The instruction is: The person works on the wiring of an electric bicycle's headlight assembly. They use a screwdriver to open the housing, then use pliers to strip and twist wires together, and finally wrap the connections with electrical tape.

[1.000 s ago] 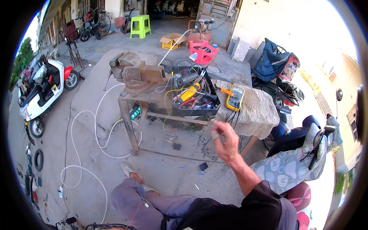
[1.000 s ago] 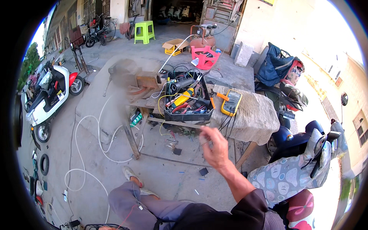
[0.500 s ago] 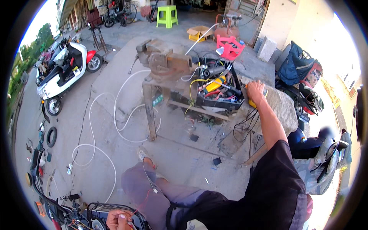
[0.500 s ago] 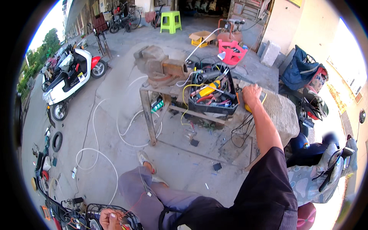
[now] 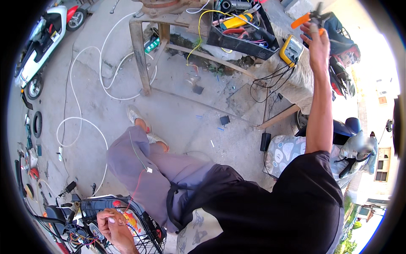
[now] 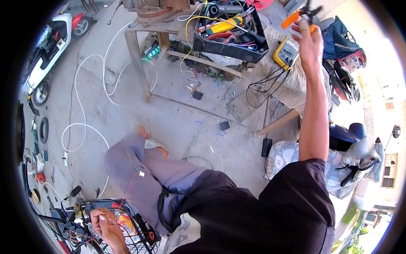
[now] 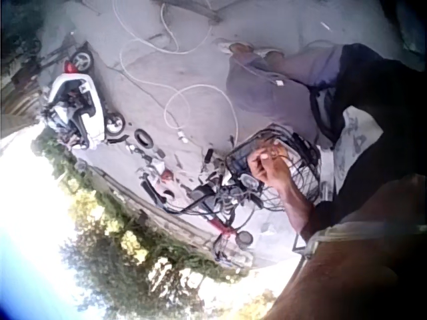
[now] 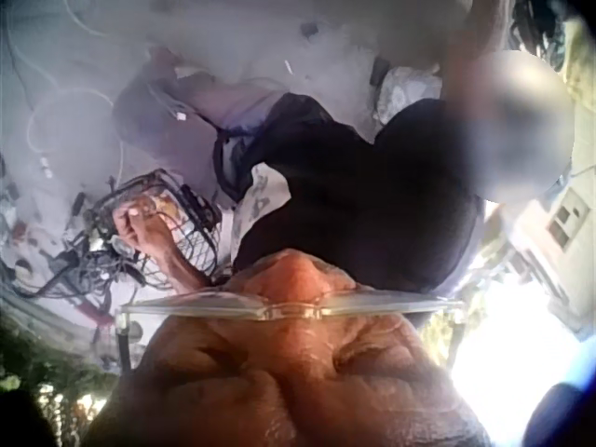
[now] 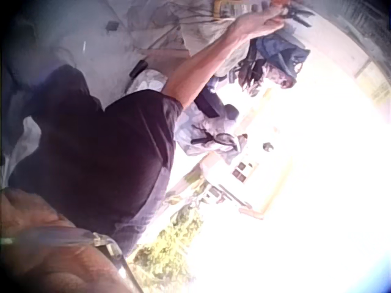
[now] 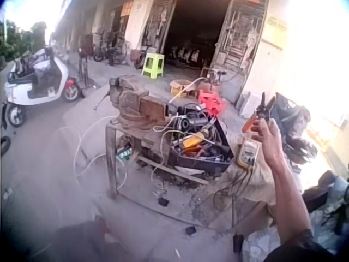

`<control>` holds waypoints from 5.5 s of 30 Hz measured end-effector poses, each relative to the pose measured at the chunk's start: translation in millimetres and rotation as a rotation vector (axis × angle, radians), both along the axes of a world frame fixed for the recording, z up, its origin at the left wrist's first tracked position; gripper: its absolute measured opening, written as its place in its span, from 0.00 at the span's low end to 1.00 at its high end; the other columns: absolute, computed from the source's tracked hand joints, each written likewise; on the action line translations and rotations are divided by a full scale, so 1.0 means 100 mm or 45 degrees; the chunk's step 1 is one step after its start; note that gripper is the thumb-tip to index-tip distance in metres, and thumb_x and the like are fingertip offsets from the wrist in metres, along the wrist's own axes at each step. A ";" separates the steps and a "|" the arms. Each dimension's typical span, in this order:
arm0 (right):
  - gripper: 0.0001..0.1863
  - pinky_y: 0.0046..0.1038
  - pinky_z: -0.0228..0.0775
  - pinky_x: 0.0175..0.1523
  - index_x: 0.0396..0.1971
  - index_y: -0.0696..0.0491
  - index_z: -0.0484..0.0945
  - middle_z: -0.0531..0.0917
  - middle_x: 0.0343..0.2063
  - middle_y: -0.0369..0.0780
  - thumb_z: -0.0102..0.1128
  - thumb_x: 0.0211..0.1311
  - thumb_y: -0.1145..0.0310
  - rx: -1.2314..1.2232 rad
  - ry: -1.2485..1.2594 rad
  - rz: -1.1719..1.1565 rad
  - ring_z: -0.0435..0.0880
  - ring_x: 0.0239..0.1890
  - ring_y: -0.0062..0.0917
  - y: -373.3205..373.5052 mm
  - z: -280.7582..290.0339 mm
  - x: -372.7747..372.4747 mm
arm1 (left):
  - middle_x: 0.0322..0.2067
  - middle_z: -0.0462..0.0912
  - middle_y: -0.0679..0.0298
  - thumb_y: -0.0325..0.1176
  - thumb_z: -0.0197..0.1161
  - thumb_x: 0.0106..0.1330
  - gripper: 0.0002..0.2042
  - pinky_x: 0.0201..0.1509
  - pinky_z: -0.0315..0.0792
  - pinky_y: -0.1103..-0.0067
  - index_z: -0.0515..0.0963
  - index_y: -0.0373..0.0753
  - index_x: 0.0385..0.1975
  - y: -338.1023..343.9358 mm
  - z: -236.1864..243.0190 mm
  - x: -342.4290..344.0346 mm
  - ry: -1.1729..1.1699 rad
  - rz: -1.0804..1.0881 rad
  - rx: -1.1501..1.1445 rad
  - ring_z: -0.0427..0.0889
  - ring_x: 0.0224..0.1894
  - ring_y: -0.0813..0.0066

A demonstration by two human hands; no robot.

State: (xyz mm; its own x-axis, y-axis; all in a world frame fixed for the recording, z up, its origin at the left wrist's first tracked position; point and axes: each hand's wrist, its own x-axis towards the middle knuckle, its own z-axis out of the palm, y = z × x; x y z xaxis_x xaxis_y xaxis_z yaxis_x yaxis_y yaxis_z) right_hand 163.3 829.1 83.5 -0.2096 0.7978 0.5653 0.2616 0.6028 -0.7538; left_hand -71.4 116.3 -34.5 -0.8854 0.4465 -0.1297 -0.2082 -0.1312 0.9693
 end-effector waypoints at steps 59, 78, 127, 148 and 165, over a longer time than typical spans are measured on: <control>0.38 0.47 0.74 0.59 0.65 0.58 0.76 0.80 0.52 0.47 0.83 0.52 0.71 0.095 -0.796 1.505 0.82 0.55 0.47 -4.50 -1.46 -1.74 | 0.27 0.69 0.74 0.32 0.59 0.87 0.04 0.29 0.54 0.84 0.77 0.39 0.52 0.18 0.06 -0.05 -0.172 0.139 -0.284 0.63 0.28 0.87; 0.38 0.46 0.75 0.53 0.62 0.57 0.77 0.79 0.47 0.45 0.82 0.46 0.76 0.129 -0.725 1.596 0.82 0.49 0.45 -4.73 -1.38 -1.82 | 0.26 0.81 0.63 0.30 0.56 0.89 0.04 0.27 0.56 0.86 0.74 0.38 0.52 0.20 0.09 -0.06 -0.240 0.074 -0.219 0.62 0.22 0.89; 0.22 0.45 0.81 0.43 0.53 0.55 0.77 0.84 0.42 0.47 0.72 0.60 0.80 -0.093 -0.782 1.575 0.89 0.42 0.48 -4.76 -1.49 -1.78 | 0.28 0.74 0.74 0.32 0.60 0.86 0.06 0.34 0.67 0.82 0.75 0.36 0.50 0.14 0.11 -0.02 -0.291 0.039 -0.253 0.70 0.31 0.90; 0.13 0.22 0.76 0.56 0.55 0.58 0.79 0.85 0.44 0.35 0.69 0.75 0.78 -1.291 -0.479 1.573 0.82 0.49 0.15 -4.76 -1.45 -1.96 | 0.23 0.76 0.64 0.37 0.54 0.89 0.10 0.26 0.58 0.83 0.75 0.37 0.50 0.18 0.19 -0.09 -0.565 0.113 -0.264 0.66 0.22 0.82; 0.15 0.22 0.75 0.48 0.57 0.58 0.79 0.85 0.40 0.35 0.66 0.74 0.79 -1.211 -0.665 1.673 0.80 0.40 0.15 -4.95 -1.38 -1.94 | 0.36 0.83 0.61 0.30 0.59 0.86 0.03 0.33 0.77 0.74 0.77 0.41 0.52 0.12 0.07 -0.05 -0.513 0.187 0.145 0.81 0.32 0.75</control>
